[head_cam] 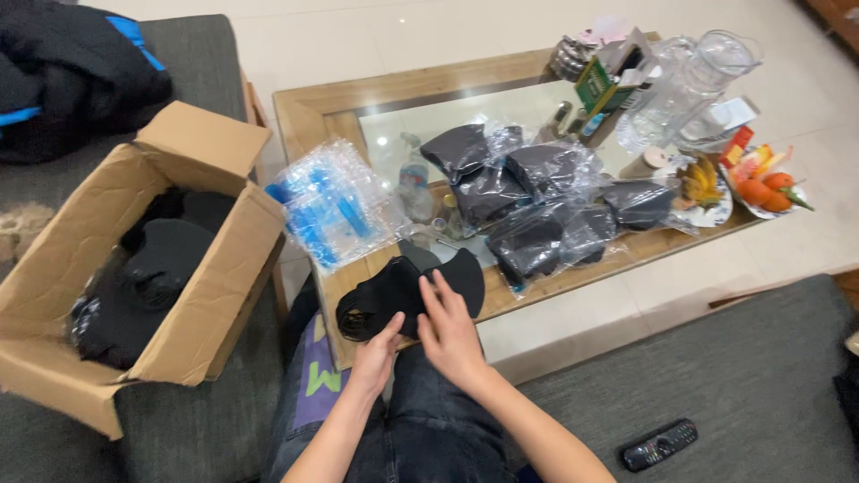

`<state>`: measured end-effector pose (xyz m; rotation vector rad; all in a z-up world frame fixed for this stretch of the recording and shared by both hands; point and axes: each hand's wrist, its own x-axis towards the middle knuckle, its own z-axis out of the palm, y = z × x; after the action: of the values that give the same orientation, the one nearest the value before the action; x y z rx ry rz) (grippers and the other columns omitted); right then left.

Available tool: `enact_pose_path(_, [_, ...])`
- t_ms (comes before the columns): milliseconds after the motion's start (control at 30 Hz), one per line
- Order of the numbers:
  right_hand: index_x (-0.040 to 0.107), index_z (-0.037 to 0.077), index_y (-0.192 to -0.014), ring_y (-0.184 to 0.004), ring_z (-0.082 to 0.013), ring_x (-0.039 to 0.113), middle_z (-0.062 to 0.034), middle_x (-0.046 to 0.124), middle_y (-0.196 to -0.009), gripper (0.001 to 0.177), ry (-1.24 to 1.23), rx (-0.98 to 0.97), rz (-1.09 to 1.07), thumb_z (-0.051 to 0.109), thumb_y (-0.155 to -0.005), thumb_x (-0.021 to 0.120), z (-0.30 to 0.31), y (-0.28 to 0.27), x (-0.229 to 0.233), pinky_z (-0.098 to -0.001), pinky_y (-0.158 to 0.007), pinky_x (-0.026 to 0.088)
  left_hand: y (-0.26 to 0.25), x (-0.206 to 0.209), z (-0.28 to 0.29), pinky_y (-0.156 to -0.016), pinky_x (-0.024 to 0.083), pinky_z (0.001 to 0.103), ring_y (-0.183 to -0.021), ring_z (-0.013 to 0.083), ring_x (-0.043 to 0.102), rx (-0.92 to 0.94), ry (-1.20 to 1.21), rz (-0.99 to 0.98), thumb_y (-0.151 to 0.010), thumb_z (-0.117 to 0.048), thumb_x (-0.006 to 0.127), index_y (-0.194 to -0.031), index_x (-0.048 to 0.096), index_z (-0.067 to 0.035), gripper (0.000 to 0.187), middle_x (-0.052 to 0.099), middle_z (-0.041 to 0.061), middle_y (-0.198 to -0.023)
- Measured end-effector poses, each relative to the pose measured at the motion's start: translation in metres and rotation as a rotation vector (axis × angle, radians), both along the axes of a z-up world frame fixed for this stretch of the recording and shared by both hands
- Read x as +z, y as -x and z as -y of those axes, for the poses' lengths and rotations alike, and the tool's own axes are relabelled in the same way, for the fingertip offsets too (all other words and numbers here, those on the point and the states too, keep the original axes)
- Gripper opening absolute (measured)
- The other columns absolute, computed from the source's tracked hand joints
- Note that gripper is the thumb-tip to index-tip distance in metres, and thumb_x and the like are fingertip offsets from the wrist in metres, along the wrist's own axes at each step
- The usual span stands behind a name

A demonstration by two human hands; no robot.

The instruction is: Packing black face masks from a coffee table into a cardboard box

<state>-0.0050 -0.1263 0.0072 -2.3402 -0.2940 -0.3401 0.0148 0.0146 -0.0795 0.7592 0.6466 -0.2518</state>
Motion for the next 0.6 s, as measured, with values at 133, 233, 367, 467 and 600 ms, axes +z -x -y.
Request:
enact_pose_path(133, [0.049, 0.008, -0.151, -0.128, -0.0427, 0.053, -0.0274, 0.039, -0.158, 0.052, -0.021, -0.001, 0.114, 0.010, -0.099, 0.058, -0.008, 0.005, 0.017, -0.0528, -0.108, 0.044, 0.003, 0.005, -0.003, -0.091, 0.050, 0.029, -0.112, 0.0132, 0.066, -0.096, -0.056, -0.081, -0.081, -0.002, 0.079, -0.125, 0.071, -0.007, 0.045, 0.073, 0.005, -0.128])
enact_pose_path(233, [0.068, 0.001, -0.112, -0.096, -0.0348, 0.059, -0.0170, 0.063, -0.107, 0.016, -0.055, -0.025, 0.305, 0.009, -0.100, 0.062, -0.013, 0.008, 0.035, -0.0437, -0.083, 0.047, 0.003, -0.014, -0.005, -0.083, 0.049, 0.022, -0.106, 0.0112, 0.070, -0.091, -0.050, -0.101, -0.081, 0.001, 0.079, -0.108, 0.077, -0.005, 0.027, 0.078, 0.008, -0.114])
enact_pose_path(367, [0.068, 0.000, -0.106, -0.081, -0.0291, 0.063, -0.0120, 0.071, -0.093, 0.012, -0.061, -0.014, 0.206, 0.007, -0.100, 0.061, -0.009, 0.008, 0.015, -0.0389, -0.069, 0.051, 0.004, 0.004, -0.006, -0.082, 0.057, 0.034, -0.101, 0.0181, 0.069, -0.040, -0.028, 0.098, -0.085, 0.005, 0.074, -0.117, 0.070, -0.009, 0.035, 0.074, 0.009, -0.117])
enact_pose_path(467, [0.066, 0.002, -0.110, -0.076, -0.0273, 0.063, -0.0106, 0.067, -0.090, 0.014, -0.117, -0.065, 0.083, 0.011, -0.101, 0.059, -0.005, 0.008, 0.007, -0.0388, -0.066, 0.050, 0.003, 0.006, -0.006, -0.085, 0.057, 0.038, -0.105, 0.0214, 0.069, -0.064, -0.049, 0.127, -0.084, 0.005, 0.073, -0.124, 0.068, -0.011, 0.043, 0.073, 0.009, -0.124])
enact_pose_path(600, [0.060, 0.002, -0.115, -0.081, -0.0262, 0.064, -0.0097, 0.066, -0.097, 0.018, -0.248, -0.063, -0.072, 0.016, -0.105, 0.053, -0.002, 0.006, -0.001, -0.0390, -0.069, 0.047, 0.001, -0.005, -0.010, -0.081, 0.055, 0.035, -0.104, 0.0185, 0.069, -0.111, -0.087, 0.092, -0.083, 0.003, 0.076, -0.122, 0.068, -0.014, 0.043, 0.073, 0.006, -0.122])
